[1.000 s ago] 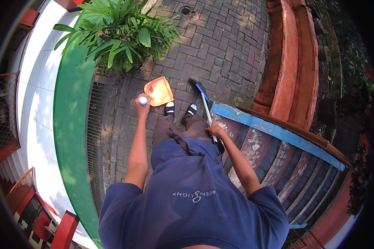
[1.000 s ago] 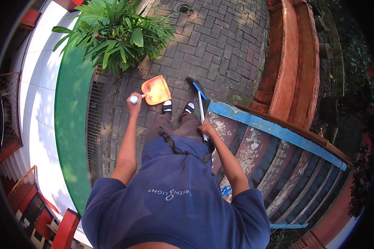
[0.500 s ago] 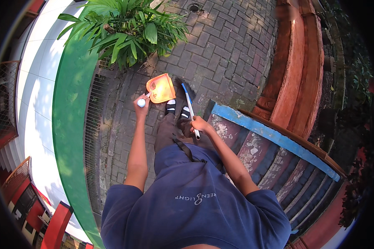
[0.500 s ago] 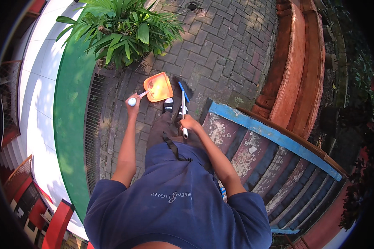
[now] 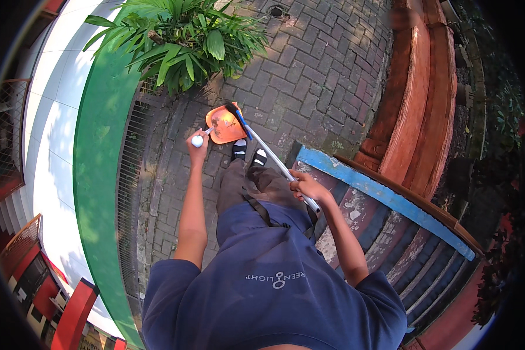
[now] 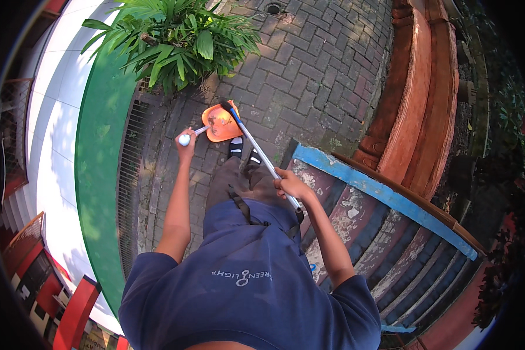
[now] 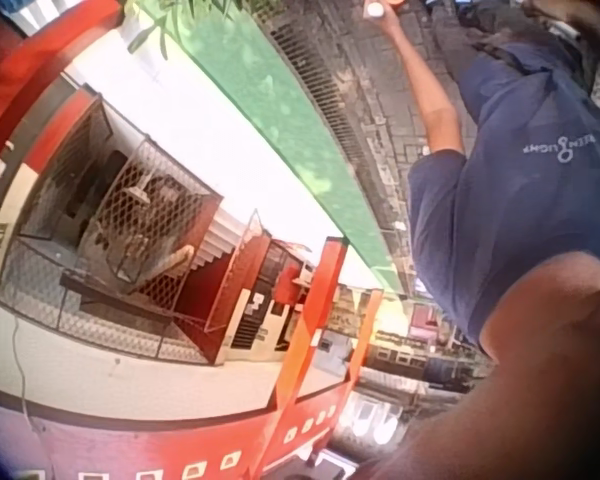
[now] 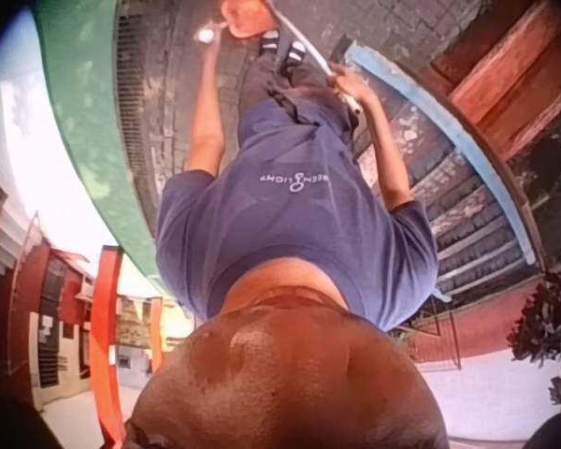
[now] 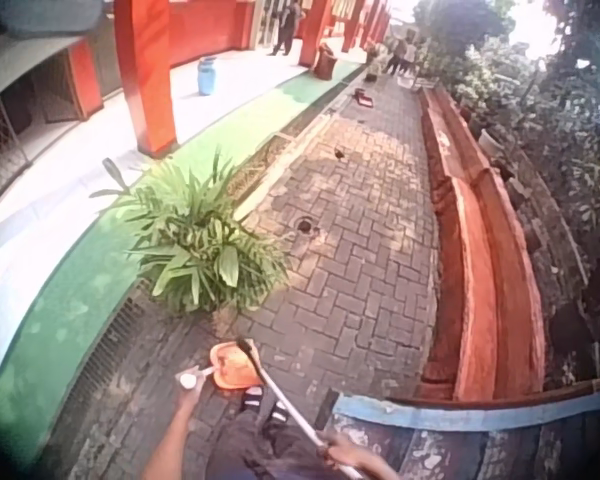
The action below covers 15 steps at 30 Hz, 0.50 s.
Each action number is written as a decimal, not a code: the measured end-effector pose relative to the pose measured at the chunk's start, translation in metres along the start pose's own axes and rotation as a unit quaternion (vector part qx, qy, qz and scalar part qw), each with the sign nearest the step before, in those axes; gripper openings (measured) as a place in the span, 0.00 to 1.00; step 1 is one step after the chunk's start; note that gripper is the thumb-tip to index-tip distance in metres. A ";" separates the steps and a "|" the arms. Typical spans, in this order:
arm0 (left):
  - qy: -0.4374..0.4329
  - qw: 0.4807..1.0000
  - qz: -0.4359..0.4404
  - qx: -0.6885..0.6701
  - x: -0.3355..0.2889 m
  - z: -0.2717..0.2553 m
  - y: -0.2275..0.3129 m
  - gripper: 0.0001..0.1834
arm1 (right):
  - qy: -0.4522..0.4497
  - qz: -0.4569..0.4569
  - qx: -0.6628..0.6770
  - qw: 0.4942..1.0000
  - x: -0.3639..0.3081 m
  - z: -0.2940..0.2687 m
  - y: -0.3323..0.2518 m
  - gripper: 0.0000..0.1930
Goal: The person sweeps debris from an outdoor brick-paved area into a dustpan with a broom, then disposes of it into a trash bin.
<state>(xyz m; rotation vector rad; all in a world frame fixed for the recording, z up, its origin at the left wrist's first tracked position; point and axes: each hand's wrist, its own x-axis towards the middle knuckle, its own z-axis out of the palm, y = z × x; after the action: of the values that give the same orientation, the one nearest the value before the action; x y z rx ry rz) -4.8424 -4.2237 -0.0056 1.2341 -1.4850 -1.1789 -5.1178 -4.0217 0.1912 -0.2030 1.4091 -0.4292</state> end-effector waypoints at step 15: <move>0.002 1.000 -0.005 -0.027 0.004 0.004 0.008 0.09 | 0.090 -0.105 -0.241 0.960 0.137 0.023 0.009 0.21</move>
<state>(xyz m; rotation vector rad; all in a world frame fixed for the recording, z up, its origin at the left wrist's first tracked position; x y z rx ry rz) -4.8486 -4.2267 0.0017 1.2075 -1.4363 -1.2157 -5.0801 -4.0720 0.0669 -0.7314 1.6647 -0.2744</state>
